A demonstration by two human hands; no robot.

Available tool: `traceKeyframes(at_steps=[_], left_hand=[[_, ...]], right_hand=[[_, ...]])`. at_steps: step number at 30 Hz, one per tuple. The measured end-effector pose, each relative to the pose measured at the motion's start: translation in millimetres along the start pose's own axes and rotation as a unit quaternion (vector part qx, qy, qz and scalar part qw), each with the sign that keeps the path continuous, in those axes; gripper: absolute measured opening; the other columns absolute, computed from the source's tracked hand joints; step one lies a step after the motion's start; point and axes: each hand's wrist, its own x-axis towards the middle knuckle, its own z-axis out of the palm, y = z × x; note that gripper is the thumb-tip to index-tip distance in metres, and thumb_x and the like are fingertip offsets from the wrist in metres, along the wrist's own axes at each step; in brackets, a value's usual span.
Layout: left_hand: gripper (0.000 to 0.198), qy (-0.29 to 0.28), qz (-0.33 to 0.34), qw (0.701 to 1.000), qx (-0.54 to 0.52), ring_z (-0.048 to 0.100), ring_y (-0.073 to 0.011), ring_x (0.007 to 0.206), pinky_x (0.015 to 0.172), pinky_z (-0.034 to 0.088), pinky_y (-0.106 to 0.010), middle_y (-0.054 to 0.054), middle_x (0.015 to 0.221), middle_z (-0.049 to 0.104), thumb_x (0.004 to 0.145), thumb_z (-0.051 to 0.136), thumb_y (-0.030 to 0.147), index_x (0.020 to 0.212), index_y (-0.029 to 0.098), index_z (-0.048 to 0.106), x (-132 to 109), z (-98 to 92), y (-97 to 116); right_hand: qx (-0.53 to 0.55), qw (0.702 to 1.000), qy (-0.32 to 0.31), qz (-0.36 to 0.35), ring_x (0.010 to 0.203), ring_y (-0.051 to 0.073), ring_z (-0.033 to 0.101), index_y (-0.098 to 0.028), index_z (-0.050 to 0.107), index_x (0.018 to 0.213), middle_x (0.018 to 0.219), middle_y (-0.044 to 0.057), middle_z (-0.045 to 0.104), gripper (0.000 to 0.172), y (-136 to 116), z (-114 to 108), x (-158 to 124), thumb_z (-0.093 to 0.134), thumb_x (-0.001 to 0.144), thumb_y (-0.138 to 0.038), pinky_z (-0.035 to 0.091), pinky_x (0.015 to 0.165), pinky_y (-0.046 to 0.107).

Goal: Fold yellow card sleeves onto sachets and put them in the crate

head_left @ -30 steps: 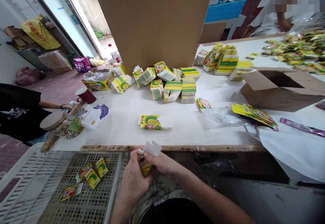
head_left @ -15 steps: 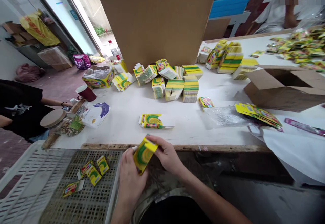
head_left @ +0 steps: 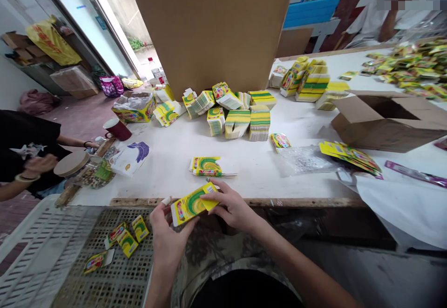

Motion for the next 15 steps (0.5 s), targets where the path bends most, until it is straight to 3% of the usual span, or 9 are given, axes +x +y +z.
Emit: traceKeyframes(at_steps=[2,5,11,15], left_hand=[[0.075,-0.029,-0.082,0.987,-0.132,0.058,-0.0251,0.105,0.088,0.052,-0.039,-0.011,0.117,0.052,0.058,0.083,0.038,0.119,0.018,0.045,3.0,-0.2,4.9],[0.062,-0.047,-0.166,0.944,-0.282,0.061,-0.0185,0.096,0.083,0.052,-0.029,-0.007,0.108,0.058,0.063,0.082,0.035,0.113,0.017,0.050,5.0,-1.5,8.2],[0.058,0.028,-0.208,0.923,-0.324,0.059,-0.0110,0.079,0.070,0.051,-0.019,0.002,0.088,0.058,0.056,0.087,0.032,0.104,0.019,0.057,2.0,3.2,6.7],[0.059,0.024,-0.224,0.910,-0.347,0.061,-0.0117,0.082,0.072,0.051,-0.020,0.001,0.092,0.062,0.055,0.087,0.033,0.103,0.019,0.057,0.2,9.4,9.7]], right_hand=[[-0.007,0.999,0.040,-0.006,0.133,0.026,0.043,-0.020,0.063,0.120,0.145,0.017,0.037,0.032,2.3,8.3,-2.4,0.058,0.088,-0.022,0.040,0.105,0.043],[-0.023,0.999,0.032,-0.026,0.135,0.026,0.039,-0.021,0.061,0.123,0.147,0.016,0.034,0.033,5.8,14.8,-5.0,0.054,0.090,-0.022,0.040,0.106,0.042],[-0.049,0.996,-0.080,-0.011,0.132,0.027,0.043,-0.020,0.066,0.116,0.146,0.017,0.036,0.031,4.0,-1.2,-1.7,0.057,0.087,-0.017,0.041,0.105,0.041],[-0.048,0.996,-0.068,-0.017,0.135,0.028,0.040,-0.021,0.065,0.118,0.147,0.016,0.036,0.034,3.4,-5.9,1.4,0.058,0.086,-0.016,0.039,0.107,0.044]])
